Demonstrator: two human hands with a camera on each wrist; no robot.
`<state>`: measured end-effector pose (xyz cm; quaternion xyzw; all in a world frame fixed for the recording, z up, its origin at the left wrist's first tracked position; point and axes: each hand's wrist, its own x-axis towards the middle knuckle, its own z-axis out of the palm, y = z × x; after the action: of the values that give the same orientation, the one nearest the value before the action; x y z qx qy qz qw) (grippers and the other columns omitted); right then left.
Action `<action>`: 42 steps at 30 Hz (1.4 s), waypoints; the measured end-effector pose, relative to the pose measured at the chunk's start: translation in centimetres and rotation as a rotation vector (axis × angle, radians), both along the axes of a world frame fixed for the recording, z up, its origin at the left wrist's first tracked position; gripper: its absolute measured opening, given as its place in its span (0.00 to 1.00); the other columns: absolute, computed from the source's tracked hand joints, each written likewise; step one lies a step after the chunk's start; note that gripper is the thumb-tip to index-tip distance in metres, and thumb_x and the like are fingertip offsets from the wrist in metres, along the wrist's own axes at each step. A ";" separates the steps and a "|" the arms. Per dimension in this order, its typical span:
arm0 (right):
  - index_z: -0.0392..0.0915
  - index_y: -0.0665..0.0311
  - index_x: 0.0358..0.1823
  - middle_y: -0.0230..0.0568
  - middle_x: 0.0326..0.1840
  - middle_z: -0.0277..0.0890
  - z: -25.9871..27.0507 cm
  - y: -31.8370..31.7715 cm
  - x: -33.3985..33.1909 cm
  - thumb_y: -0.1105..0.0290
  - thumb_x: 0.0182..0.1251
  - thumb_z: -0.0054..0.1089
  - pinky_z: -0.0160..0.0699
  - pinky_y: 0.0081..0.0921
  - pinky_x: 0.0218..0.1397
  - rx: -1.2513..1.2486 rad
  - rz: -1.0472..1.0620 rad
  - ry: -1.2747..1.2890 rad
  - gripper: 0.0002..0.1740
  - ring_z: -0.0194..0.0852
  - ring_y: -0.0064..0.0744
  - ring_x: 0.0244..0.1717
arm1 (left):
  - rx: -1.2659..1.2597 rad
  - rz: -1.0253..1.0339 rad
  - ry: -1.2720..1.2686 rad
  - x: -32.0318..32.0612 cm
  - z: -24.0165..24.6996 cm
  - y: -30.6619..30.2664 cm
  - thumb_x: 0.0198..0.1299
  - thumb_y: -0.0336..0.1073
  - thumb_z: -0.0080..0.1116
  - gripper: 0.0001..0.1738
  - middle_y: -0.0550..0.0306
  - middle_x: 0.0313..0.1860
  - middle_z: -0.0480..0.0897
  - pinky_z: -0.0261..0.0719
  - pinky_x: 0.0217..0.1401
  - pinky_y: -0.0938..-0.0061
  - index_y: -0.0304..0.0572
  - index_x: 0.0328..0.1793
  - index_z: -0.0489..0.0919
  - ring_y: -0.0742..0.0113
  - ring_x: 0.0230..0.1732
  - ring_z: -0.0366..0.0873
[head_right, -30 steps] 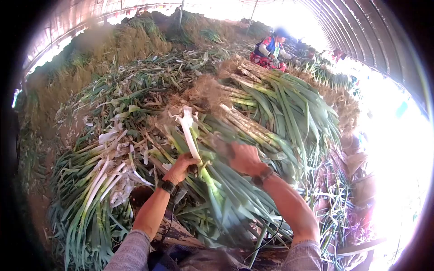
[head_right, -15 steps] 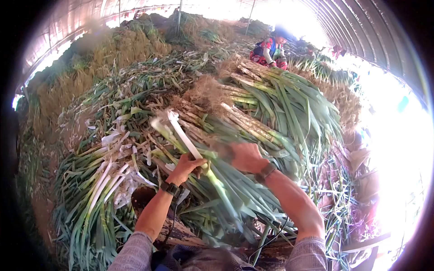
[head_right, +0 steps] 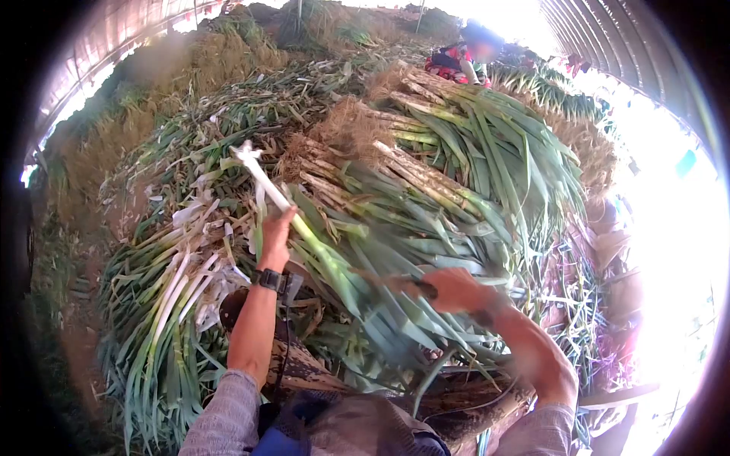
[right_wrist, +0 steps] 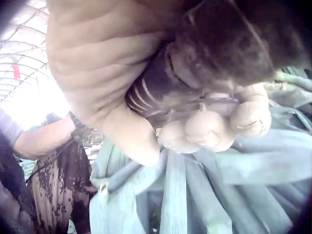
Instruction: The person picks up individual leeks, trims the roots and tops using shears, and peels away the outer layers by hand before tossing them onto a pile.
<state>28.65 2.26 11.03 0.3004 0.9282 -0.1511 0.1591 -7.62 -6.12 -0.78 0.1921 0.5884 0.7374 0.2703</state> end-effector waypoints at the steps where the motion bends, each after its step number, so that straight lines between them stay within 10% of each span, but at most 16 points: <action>1: 0.80 0.59 0.37 0.52 0.32 0.80 -0.7 0.1 1.1 0.67 0.51 0.57 0.72 0.52 0.42 -0.006 -0.003 0.009 0.11 0.78 0.59 0.38 | 0.024 0.061 0.017 -0.7 0.4 -0.1 0.60 0.42 0.69 0.16 0.62 0.37 0.85 0.77 0.43 0.76 0.43 0.49 0.83 0.74 0.36 0.78; 6: 0.81 0.58 0.37 0.54 0.34 0.81 -3.1 0.3 4.8 0.65 0.53 0.56 0.74 0.52 0.44 -0.035 -0.042 0.048 0.11 0.79 0.60 0.41 | 0.292 0.265 0.056 -4.6 3.1 -1.5 0.64 0.45 0.65 0.20 0.54 0.40 0.82 0.83 0.46 0.67 0.39 0.55 0.80 0.64 0.42 0.79; 10: 0.82 0.59 0.39 0.53 0.33 0.81 -4.2 1.1 4.8 0.66 0.55 0.57 0.75 0.54 0.45 -0.020 -0.050 0.152 0.11 0.80 0.61 0.40 | 0.443 0.390 0.155 -6.7 13.6 -4.9 0.66 0.41 0.62 0.17 0.54 0.36 0.82 0.87 0.23 0.70 0.40 0.56 0.77 0.66 0.28 0.83; 14: 0.82 0.59 0.41 0.51 0.36 0.82 -7.0 2.3 4.9 0.66 0.53 0.59 0.75 0.52 0.48 0.005 -0.103 0.252 0.14 0.80 0.59 0.44 | 0.446 0.433 0.596 -11.8 23.7 -9.2 0.68 0.42 0.60 0.15 0.56 0.33 0.83 0.87 0.25 0.73 0.40 0.53 0.78 0.71 0.28 0.82; 19: 0.82 0.61 0.43 0.54 0.39 0.82 -6.6 2.1 4.5 0.67 0.50 0.59 0.74 0.51 0.52 -0.042 -0.089 0.206 0.17 0.79 0.58 0.47 | -0.233 0.521 1.031 -15.2 30.9 -16.4 0.65 0.53 0.63 0.25 0.64 0.27 0.78 0.69 0.22 0.83 0.39 0.55 0.81 0.79 0.20 0.70; 22: 0.81 0.62 0.44 0.54 0.42 0.82 -6.7 2.1 5.0 0.67 0.50 0.59 0.73 0.50 0.53 -0.052 -0.077 0.250 0.18 0.78 0.58 0.49 | -0.776 0.779 1.431 -19.3 26.9 -19.7 0.67 0.50 0.59 0.25 0.55 0.28 0.80 0.76 0.30 0.72 0.37 0.60 0.78 0.68 0.26 0.77; 24: 0.81 0.62 0.45 0.55 0.44 0.81 -6.1 2.0 4.8 0.65 0.51 0.59 0.73 0.50 0.53 -0.088 -0.089 0.208 0.18 0.77 0.57 0.51 | -1.374 0.352 1.113 -22.5 22.8 -22.4 0.62 0.47 0.63 0.36 0.29 0.61 0.77 0.74 0.61 0.56 0.27 0.69 0.70 0.41 0.61 0.76; 26: 0.81 0.61 0.46 0.55 0.41 0.82 -6.2 2.0 5.0 0.64 0.52 0.61 0.73 0.50 0.52 -0.071 -0.073 0.216 0.19 0.78 0.57 0.48 | -1.486 0.171 1.281 -20.8 15.1 -23.3 0.58 0.41 0.65 0.31 0.35 0.46 0.84 0.80 0.50 0.54 0.32 0.65 0.74 0.39 0.47 0.83; 28: 0.82 0.61 0.46 0.55 0.38 0.82 -6.1 2.1 4.6 0.62 0.54 0.62 0.74 0.50 0.52 -0.081 -0.078 0.215 0.19 0.78 0.58 0.46 | -1.340 -0.255 1.011 -22.4 9.0 -21.7 0.61 0.42 0.63 0.27 0.44 0.47 0.85 0.83 0.45 0.59 0.35 0.64 0.77 0.51 0.42 0.86; 32: 0.82 0.60 0.47 0.54 0.33 0.82 -7.7 1.7 4.0 0.60 0.55 0.64 0.75 0.50 0.51 -0.009 -0.072 0.326 0.19 0.80 0.58 0.42 | -0.930 -0.262 0.409 -15.1 2.6 -11.1 0.68 0.45 0.55 0.23 0.53 0.46 0.87 0.84 0.43 0.66 0.34 0.61 0.78 0.60 0.44 0.86; 35: 0.81 0.60 0.48 0.53 0.31 0.82 -7.1 1.4 2.8 0.60 0.54 0.65 0.75 0.51 0.49 -0.047 -0.081 0.271 0.20 0.80 0.58 0.40 | -1.014 -0.430 0.647 -14.6 -1.1 -4.2 0.69 0.44 0.53 0.28 0.46 0.60 0.81 0.80 0.59 0.60 0.35 0.69 0.72 0.53 0.59 0.81; 37: 0.81 0.59 0.47 0.53 0.30 0.82 -6.9 1.2 2.0 0.60 0.54 0.65 0.75 0.51 0.47 -0.045 -0.086 0.272 0.20 0.80 0.59 0.39 | -1.157 -0.164 0.528 -12.6 -1.2 -0.5 0.70 0.46 0.53 0.34 0.42 0.74 0.68 0.65 0.74 0.55 0.36 0.77 0.63 0.49 0.74 0.66; 42: 0.80 0.59 0.46 0.54 0.28 0.80 -7.7 1.0 1.1 0.61 0.54 0.65 0.76 0.54 0.42 -0.067 -0.090 0.262 0.18 0.79 0.61 0.35 | -0.735 0.146 -0.001 -13.8 -8.0 3.6 0.69 0.52 0.57 0.40 0.42 0.78 0.62 0.60 0.76 0.57 0.34 0.78 0.59 0.46 0.75 0.63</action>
<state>29.71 3.21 3.36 0.3142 0.9210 -0.2270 0.0398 -21.41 -2.53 -8.73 0.0392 0.8259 0.4944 0.2684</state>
